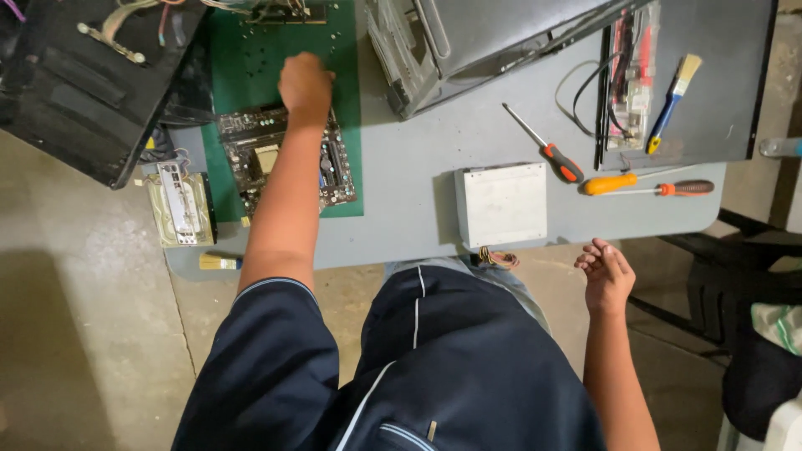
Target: Disassembling a computer power supply unit by removing screws from its outer casing with a screwdriver.
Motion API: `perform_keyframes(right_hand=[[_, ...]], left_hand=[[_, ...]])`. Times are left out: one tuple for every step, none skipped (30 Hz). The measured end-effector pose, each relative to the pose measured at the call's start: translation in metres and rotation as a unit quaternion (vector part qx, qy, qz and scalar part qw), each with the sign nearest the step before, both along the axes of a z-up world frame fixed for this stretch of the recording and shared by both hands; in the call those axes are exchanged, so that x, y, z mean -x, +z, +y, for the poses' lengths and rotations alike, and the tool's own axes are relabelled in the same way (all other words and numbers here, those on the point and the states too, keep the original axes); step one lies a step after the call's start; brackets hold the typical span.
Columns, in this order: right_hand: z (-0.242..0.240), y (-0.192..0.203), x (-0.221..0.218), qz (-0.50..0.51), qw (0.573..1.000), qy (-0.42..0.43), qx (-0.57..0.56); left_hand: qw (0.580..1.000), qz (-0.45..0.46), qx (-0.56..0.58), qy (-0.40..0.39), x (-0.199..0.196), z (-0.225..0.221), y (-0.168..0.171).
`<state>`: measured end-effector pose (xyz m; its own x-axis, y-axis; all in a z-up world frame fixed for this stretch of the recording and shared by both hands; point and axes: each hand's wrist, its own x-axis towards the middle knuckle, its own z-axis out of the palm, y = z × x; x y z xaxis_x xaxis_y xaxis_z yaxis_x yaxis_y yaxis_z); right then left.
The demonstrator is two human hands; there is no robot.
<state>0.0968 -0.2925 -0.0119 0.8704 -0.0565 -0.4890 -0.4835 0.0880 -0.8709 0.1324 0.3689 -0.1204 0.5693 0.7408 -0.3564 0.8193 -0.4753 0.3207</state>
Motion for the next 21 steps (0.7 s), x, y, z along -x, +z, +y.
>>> perform_keyframes(right_hand=[[0.002, 0.001, -0.003, 0.002, 1.000, -0.004, 0.007], [0.004, 0.002, -0.006, 0.004, 1.000, -0.007, 0.015], [0.007, 0.005, -0.008, 0.003, 1.000, -0.006, 0.014], [0.010, 0.008, -0.011, -0.008, 0.999, 0.008, 0.034], [0.015, 0.011, -0.016, -0.021, 0.998, 0.022, 0.053], [0.017, 0.012, -0.020, -0.023, 0.998, 0.024, 0.051], [0.020, 0.012, -0.024, -0.047, 0.993, 0.062, 0.094], [0.023, 0.013, -0.028, -0.070, 0.983, 0.099, 0.136], [0.020, 0.002, -0.037, -0.072, 0.983, 0.101, 0.134], [0.017, -0.010, -0.045, -0.098, 0.974, 0.129, 0.159], [0.014, -0.021, -0.054, -0.124, 0.962, 0.158, 0.183], [0.020, -0.021, -0.061, -0.125, 0.962, 0.161, 0.181], [0.025, -0.019, -0.068, -0.163, 0.925, 0.218, 0.265], [0.030, -0.018, -0.075, -0.199, 0.876, 0.273, 0.344], [0.038, -0.017, -0.083, -0.200, 0.875, 0.278, 0.343], [0.045, -0.016, -0.091, -0.269, 0.819, 0.301, 0.407], [0.055, -0.015, -0.101, -0.338, 0.753, 0.319, 0.465], [0.060, -0.018, -0.106, -0.342, 0.752, 0.323, 0.462], [0.065, -0.021, -0.110, -0.327, 0.739, 0.350, 0.474], [0.070, -0.023, -0.114, -0.311, 0.725, 0.376, 0.486], [0.068, -0.037, -0.120, -0.315, 0.723, 0.381, 0.484]], left_hand=[[0.999, 0.024, -0.023, -0.037, -0.003, 0.001, -0.004], [0.995, 0.049, -0.046, -0.073, -0.005, 0.001, -0.008], [0.995, 0.048, -0.046, -0.072, -0.002, -0.004, 0.004], [0.999, 0.016, 0.000, -0.048, 0.002, -0.009, 0.015], [0.999, -0.017, 0.044, -0.023, 0.003, -0.012, 0.028], [0.999, -0.019, 0.042, -0.022, 0.012, -0.018, 0.036], [0.979, -0.163, 0.121, 0.022, 0.020, -0.024, 0.044], [0.931, -0.302, 0.197, 0.064, 0.029, -0.030, 0.052], [0.930, -0.304, 0.195, 0.066, 0.035, -0.044, 0.052], [0.856, -0.391, 0.287, 0.180, 0.041, -0.059, 0.051], [0.752, -0.465, 0.368, 0.289, 0.049, -0.074, 0.050], [0.751, -0.467, 0.365, 0.290, 0.062, -0.094, 0.077], [0.677, -0.459, 0.470, 0.331, 0.076, -0.115, 0.103], [0.590, -0.443, 0.566, 0.366, 0.090, -0.136, 0.129], [0.589, -0.446, 0.564, 0.370, 0.103, -0.156, 0.133], [0.556, -0.439, 0.604, 0.366, 0.116, -0.177, 0.136], [0.521, -0.434, 0.642, 0.358, 0.127, -0.196, 0.140], [0.519, -0.439, 0.639, 0.360, 0.133, -0.210, 0.130], [0.507, -0.431, 0.655, 0.357, 0.140, -0.225, 0.121], [0.495, -0.423, 0.671, 0.354, 0.147, -0.240, 0.111], [0.493, -0.428, 0.668, 0.357, 0.149, -0.251, 0.104]])
